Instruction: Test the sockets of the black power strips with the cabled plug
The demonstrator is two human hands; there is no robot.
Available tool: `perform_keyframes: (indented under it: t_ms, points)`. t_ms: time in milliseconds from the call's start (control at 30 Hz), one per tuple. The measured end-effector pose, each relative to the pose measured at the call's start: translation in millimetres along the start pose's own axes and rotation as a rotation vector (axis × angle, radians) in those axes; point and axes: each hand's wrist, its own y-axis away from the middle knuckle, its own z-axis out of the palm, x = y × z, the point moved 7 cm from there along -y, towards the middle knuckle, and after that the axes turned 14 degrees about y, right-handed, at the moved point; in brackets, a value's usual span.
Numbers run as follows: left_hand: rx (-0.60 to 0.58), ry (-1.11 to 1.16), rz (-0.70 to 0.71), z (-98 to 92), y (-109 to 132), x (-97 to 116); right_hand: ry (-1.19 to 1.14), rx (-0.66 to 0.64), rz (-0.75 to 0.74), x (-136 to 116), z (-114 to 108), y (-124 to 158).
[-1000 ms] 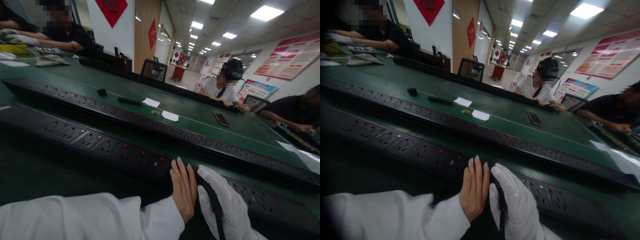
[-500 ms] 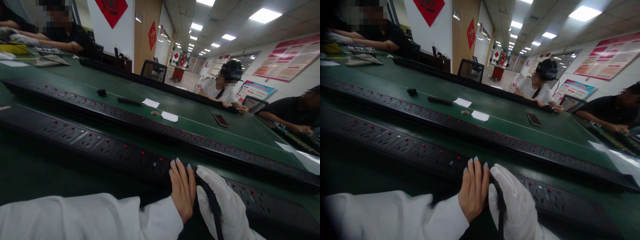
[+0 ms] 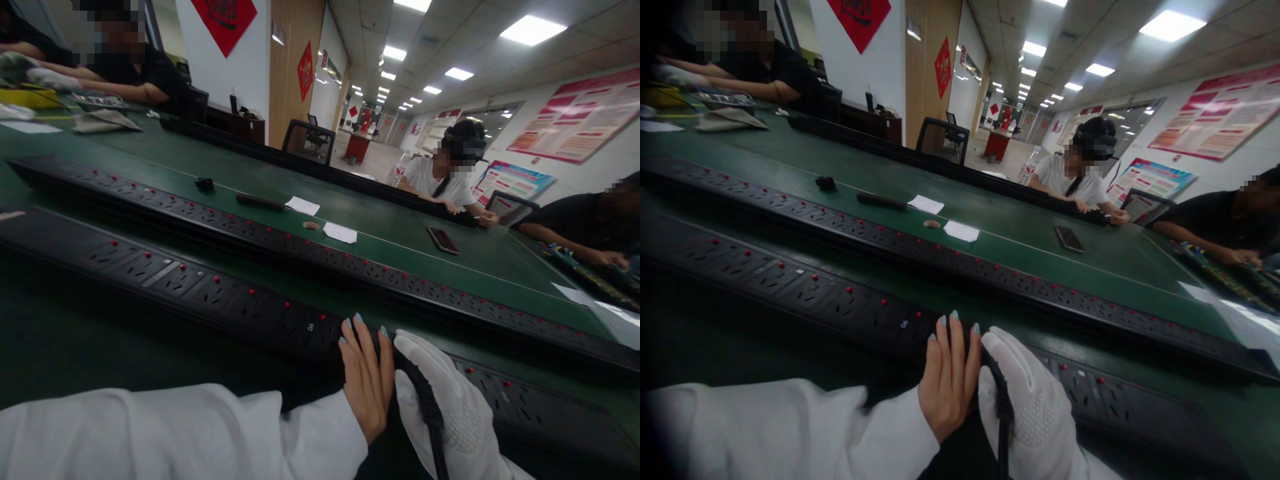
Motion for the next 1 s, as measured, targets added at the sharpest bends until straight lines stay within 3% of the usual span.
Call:
perform_keyframes:
  t_ms: [1000]
  points:
    - [0.031,0.01,0.001,1.7,0.2,1.3,-0.007,-0.002,-0.002,-1.3,-1.6,-2.0]
